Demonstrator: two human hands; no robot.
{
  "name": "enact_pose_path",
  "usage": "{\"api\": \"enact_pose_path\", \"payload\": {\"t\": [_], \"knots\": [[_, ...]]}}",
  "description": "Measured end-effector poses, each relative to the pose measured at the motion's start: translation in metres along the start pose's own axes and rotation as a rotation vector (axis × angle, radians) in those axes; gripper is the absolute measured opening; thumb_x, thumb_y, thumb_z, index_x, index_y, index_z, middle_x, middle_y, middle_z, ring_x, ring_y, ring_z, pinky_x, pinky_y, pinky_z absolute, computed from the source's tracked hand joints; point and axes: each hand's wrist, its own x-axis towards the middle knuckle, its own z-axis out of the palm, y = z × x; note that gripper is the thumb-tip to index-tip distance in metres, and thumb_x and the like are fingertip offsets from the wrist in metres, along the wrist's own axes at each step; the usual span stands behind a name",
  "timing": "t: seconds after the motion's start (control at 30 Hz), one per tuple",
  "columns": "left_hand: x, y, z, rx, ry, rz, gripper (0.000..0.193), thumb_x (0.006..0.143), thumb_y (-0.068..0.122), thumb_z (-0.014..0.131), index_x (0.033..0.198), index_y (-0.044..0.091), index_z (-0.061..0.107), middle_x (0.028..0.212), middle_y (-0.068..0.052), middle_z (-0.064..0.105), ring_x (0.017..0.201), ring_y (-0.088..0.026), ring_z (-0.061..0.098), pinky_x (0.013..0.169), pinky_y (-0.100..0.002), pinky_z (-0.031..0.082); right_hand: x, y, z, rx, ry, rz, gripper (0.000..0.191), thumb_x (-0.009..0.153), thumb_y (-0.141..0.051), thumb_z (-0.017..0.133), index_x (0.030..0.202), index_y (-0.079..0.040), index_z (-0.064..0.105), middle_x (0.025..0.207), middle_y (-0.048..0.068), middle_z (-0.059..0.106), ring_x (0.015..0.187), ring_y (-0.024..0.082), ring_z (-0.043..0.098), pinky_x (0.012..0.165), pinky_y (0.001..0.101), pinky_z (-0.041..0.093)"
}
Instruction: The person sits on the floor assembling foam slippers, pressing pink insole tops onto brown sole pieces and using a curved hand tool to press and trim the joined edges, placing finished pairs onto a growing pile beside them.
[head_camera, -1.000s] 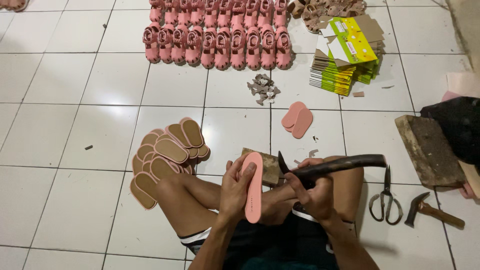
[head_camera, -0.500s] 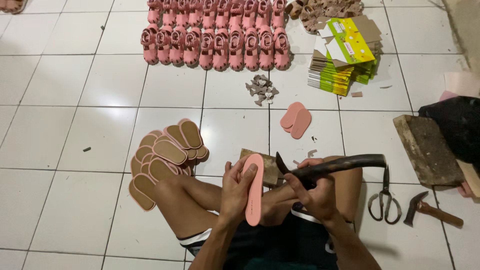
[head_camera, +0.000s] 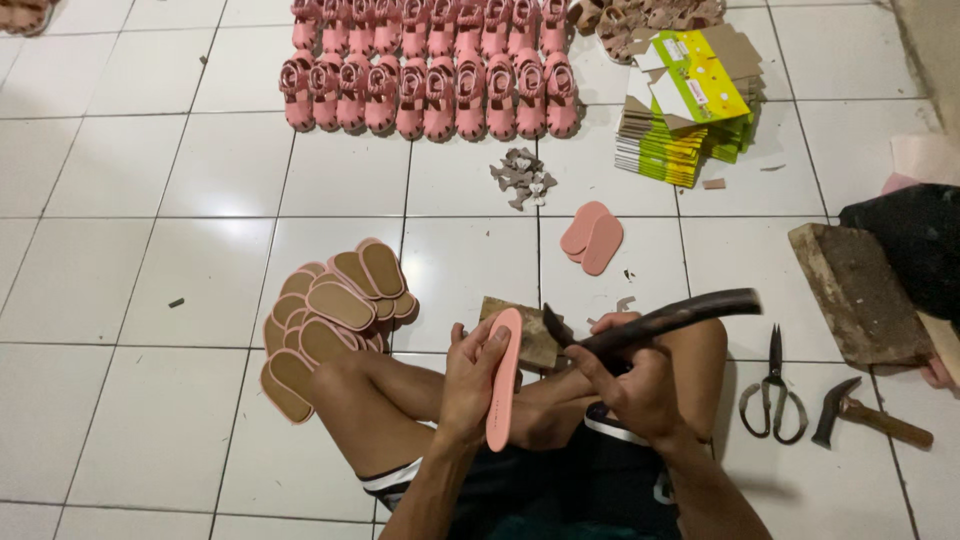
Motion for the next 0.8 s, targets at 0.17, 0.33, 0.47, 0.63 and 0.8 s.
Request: {"api": "enact_pose_path", "payload": {"t": [0.17, 0.33, 0.47, 0.63, 0.8], "knots": [[-0.003, 0.001, 0.0, 0.033, -0.008, 0.015, 0.044, 0.103, 0.028, 0.055, 0.136, -0.001, 0.062, 0.064, 0.001, 0.06, 0.047, -0.008, 0.057, 0.048, -0.021, 0.049, -0.001, -0.005, -0.001, -0.182, -0.073, -0.031, 0.038, 0.081, -0.018, 0.086, 0.105, 0.0, 0.062, 0.075, 0.005, 0.07, 0.068, 0.011, 0.068, 0.062, 0.0245, 0.054], [-0.002, 0.002, 0.001, 0.023, -0.019, 0.028, 0.044, 0.105, 0.03, 0.055, 0.134, -0.002, 0.063, 0.064, 0.0, 0.06, 0.049, -0.008, 0.058, 0.048, -0.021, 0.048, -0.002, -0.008, 0.003, -0.139, -0.014, 0.004, 0.038, 0.079, -0.02, 0.086, 0.104, -0.002, 0.063, 0.071, 0.004, 0.072, 0.062, 0.01, 0.069, 0.058, 0.0244, 0.054], [-0.001, 0.004, 0.002, 0.024, 0.005, 0.01, 0.043, 0.103, 0.03, 0.056, 0.133, 0.001, 0.063, 0.064, 0.001, 0.059, 0.049, -0.008, 0.057, 0.047, -0.022, 0.048, 0.001, -0.01, 0.001, -0.194, -0.125, 0.072, 0.036, 0.081, -0.021, 0.086, 0.103, -0.003, 0.064, 0.071, 0.003, 0.073, 0.063, 0.01, 0.069, 0.06, 0.0236, 0.054], [-0.005, 0.002, -0.001, -0.009, -0.003, -0.012, 0.042, 0.103, 0.029, 0.057, 0.132, -0.001, 0.063, 0.067, 0.0, 0.061, 0.051, -0.008, 0.059, 0.049, -0.022, 0.05, -0.001, -0.012, -0.001, -0.092, -0.002, -0.015, 0.036, 0.082, -0.019, 0.085, 0.104, -0.003, 0.063, 0.076, 0.005, 0.072, 0.069, 0.011, 0.07, 0.061, 0.0233, 0.055], [0.001, -0.006, -0.004, -0.049, -0.013, 0.043, 0.039, 0.104, 0.029, 0.059, 0.128, -0.002, 0.062, 0.076, -0.004, 0.065, 0.058, -0.01, 0.06, 0.053, -0.024, 0.049, -0.003, -0.005, -0.002, -0.236, -0.221, 0.153, 0.034, 0.082, -0.015, 0.085, 0.104, -0.001, 0.063, 0.081, 0.005, 0.073, 0.077, 0.011, 0.073, 0.071, 0.0245, 0.057]]}}
